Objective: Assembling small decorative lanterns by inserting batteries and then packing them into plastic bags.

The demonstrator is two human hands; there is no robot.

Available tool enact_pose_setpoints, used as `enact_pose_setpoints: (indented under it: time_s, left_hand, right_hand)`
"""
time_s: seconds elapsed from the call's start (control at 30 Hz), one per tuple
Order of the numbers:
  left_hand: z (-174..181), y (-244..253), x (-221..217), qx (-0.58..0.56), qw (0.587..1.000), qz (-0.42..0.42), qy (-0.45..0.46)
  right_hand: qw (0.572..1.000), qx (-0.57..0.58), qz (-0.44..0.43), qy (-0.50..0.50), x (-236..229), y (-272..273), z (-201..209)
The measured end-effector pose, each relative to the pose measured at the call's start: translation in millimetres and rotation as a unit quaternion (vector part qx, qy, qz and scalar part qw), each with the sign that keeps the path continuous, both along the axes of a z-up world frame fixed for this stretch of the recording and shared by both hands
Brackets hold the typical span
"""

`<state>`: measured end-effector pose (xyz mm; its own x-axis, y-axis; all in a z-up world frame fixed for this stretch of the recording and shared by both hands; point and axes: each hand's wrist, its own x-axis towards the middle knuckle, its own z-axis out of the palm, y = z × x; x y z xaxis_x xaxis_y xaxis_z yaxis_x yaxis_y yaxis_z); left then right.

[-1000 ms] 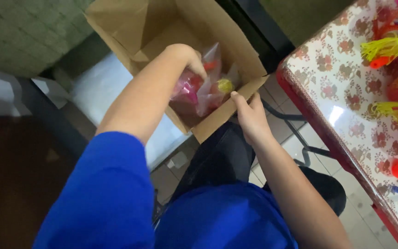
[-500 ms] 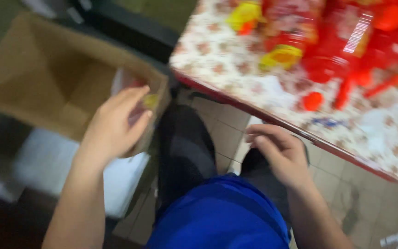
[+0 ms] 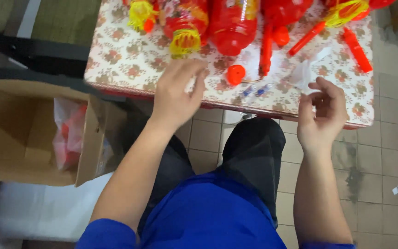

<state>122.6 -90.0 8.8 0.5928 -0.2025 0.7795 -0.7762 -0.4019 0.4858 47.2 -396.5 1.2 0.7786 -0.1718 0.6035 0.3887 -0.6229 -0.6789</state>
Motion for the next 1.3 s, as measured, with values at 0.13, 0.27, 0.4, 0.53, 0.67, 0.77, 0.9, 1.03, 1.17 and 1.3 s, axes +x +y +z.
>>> enact_pose_setpoints:
  time_s: [0.13, 0.27, 0.4, 0.53, 0.67, 0.77, 0.9, 1.03, 1.17, 1.3]
  left_hand:
    - [-13.4, -2.1, 36.3, -0.035, 0.997, 0.045, -0.055]
    - [-18.6, 14.8, 46.2, -0.048, 0.99, 0.131, -0.028]
    - [-21.8, 18.9, 44.1, -0.109, 0.977, 0.178, 0.055]
    - [-17.6, 20.0, 49.4, -0.084, 0.976, 0.166, 0.111]
    - [-18.7, 20.9, 46.6, -0.104, 0.976, 0.165, 0.095]
    - [-14.4, 34.5, 74.1, -0.144, 0.962, 0.219, 0.079]
    - [-8.8, 69.5, 145.2, -0.15, 0.913, 0.288, 0.249]
    - [7.1, 77.0, 172.8, -0.105, 0.875, 0.238, 0.409]
    - [-6.5, 84.6, 175.1, -0.061, 0.882, 0.249, 0.395]
    - [-10.2, 94.7, 154.2, -0.103, 0.894, 0.218, 0.377]
  right_hand:
    - [0.997, -0.024, -0.006, -0.073, 23.6, -20.7, -17.1]
    - [0.982, -0.113, -0.084, -0.124, 31.5, -30.4, -29.0]
    - [0.982, -0.126, -0.092, -0.11, 34.6, -26.3, -31.9]
    - [0.975, -0.167, -0.077, -0.124, 40.3, -29.3, -35.1]
    - [0.979, -0.157, -0.087, -0.094, 39.0, -27.9, -41.4]
    - [0.977, -0.162, -0.087, -0.105, 39.6, -26.8, -39.1]
    - [0.975, -0.165, -0.092, -0.119, 40.7, -31.7, -45.4]
    - [0.977, -0.159, -0.078, -0.118, 39.9, -28.7, -41.7]
    - [0.977, -0.157, -0.086, -0.114, 39.2, -29.5, -43.4]
    - [0.976, -0.158, -0.065, -0.135, 39.4, -27.9, -38.9]
